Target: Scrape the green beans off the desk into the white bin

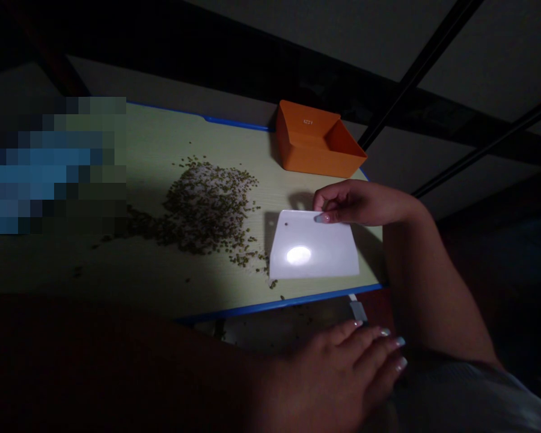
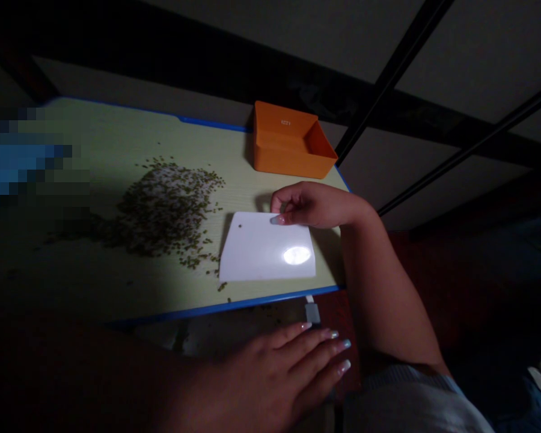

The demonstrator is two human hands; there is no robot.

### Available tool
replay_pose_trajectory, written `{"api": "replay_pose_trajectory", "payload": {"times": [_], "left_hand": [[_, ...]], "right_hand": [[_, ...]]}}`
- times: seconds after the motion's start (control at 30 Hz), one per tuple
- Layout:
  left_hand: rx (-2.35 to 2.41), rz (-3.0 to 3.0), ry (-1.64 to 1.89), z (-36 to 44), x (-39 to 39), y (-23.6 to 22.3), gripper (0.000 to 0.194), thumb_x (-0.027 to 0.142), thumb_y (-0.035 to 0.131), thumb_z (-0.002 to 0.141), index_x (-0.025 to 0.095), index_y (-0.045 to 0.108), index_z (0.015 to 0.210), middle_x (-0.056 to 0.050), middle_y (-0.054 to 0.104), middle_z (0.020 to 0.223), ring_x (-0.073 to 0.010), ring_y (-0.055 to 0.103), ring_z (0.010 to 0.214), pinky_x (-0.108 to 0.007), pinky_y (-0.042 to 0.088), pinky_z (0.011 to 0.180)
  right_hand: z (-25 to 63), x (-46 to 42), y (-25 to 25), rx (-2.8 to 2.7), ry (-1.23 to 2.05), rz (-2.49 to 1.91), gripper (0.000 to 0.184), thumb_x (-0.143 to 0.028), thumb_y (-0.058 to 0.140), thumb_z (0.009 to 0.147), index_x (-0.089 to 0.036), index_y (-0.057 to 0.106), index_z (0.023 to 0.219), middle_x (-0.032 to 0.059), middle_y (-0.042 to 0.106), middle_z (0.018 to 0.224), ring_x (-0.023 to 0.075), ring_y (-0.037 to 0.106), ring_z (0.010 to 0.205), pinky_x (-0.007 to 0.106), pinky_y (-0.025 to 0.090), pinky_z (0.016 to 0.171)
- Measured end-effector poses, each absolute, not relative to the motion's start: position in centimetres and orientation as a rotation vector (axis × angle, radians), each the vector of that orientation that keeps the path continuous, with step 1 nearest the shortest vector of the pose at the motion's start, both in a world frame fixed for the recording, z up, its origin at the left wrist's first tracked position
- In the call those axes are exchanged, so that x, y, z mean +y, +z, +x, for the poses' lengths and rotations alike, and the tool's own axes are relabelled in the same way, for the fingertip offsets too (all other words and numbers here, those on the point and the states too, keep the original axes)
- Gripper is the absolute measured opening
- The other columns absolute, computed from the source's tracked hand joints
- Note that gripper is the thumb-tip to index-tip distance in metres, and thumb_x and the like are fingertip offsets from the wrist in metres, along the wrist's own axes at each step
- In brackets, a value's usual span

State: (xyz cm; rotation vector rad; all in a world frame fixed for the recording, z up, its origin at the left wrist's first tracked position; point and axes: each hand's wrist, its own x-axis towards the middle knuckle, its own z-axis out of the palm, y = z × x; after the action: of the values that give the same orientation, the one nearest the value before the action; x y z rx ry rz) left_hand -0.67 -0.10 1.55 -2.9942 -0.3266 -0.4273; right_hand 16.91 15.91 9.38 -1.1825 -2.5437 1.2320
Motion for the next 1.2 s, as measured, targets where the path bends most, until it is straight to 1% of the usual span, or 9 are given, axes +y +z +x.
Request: {"api": "replay_pose_trajectory", "payload": {"times": [0.17,0.33,0.53,0.73,0.97,1.2], "left_hand": [[-0.339,-3.008,-0.414,-0.7,-0.1,1.9,0.046,0.017,0.023,0.097,0.018,0.037,0.141,0.003,0.04,0.145,-0.0131,0.036,0.132,-0.027,0.028,0.099],[-0.34,-2.987,-0.438,-0.7,-0.1,1.8,0.046,0.018,0.024,0.096,0.018,0.04,0.14,0.003,0.042,0.144,-0.0127,0.037,0.131,-0.027,0.028,0.1],[-0.347,-2.99,-0.449,-0.8,-0.1,2.0,0.047,0.016,0.023,0.096,0.019,0.039,0.14,0.004,0.042,0.144,-0.0118,0.036,0.131,-0.026,0.028,0.1],[-0.352,-3.0,-0.425,-0.8,-0.1,2.0,0.046,0.018,0.023,0.097,0.018,0.038,0.14,0.003,0.041,0.144,-0.0129,0.036,0.132,-0.027,0.028,0.099],[-0.372,-2.985,-0.472,-0.7,-0.3,1.7,0.045,0.02,0.025,0.097,0.02,0.041,0.139,0.004,0.043,0.143,-0.0121,0.037,0.131,-0.027,0.028,0.1],[-0.336,-3.019,-0.44,-0.5,-0.3,1.7,0.046,0.018,0.022,0.097,0.018,0.039,0.14,0.002,0.041,0.144,-0.0133,0.037,0.131,-0.028,0.027,0.1]], "right_hand": [[17.2,15.9,9.7,-2.532,1.22,-1.238,0.026,-0.041,0.059,0.081,-0.016,0.055,0.078,-0.0031,0.045,0.068,0.0078,0.039,0.063,0.023,0.031,0.057],[17.4,16.0,9.7,-2.546,1.241,-1.239,0.026,-0.042,0.059,0.081,-0.017,0.056,0.079,-0.0026,0.048,0.07,0.0082,0.04,0.063,0.024,0.031,0.059],[17.1,15.9,9.4,-2.536,1.272,-1.199,0.026,-0.042,0.059,0.081,-0.017,0.056,0.08,-0.0032,0.046,0.069,0.0078,0.04,0.064,0.023,0.031,0.059],[16.7,15.7,9.4,-2.502,1.334,-1.184,0.024,-0.04,0.06,0.08,-0.016,0.054,0.081,-0.0029,0.049,0.071,0.0077,0.042,0.063,0.023,0.032,0.059],[16.3,15.7,9.2,-2.512,1.364,-1.16,0.024,-0.039,0.059,0.081,-0.015,0.054,0.08,-0.0034,0.047,0.069,0.0073,0.041,0.062,0.022,0.031,0.058],[16.1,15.7,8.9,-2.49,1.42,-1.108,0.024,-0.038,0.058,0.083,-0.015,0.052,0.079,-0.0046,0.044,0.066,0.006,0.038,0.06,0.021,0.03,0.056]]}}
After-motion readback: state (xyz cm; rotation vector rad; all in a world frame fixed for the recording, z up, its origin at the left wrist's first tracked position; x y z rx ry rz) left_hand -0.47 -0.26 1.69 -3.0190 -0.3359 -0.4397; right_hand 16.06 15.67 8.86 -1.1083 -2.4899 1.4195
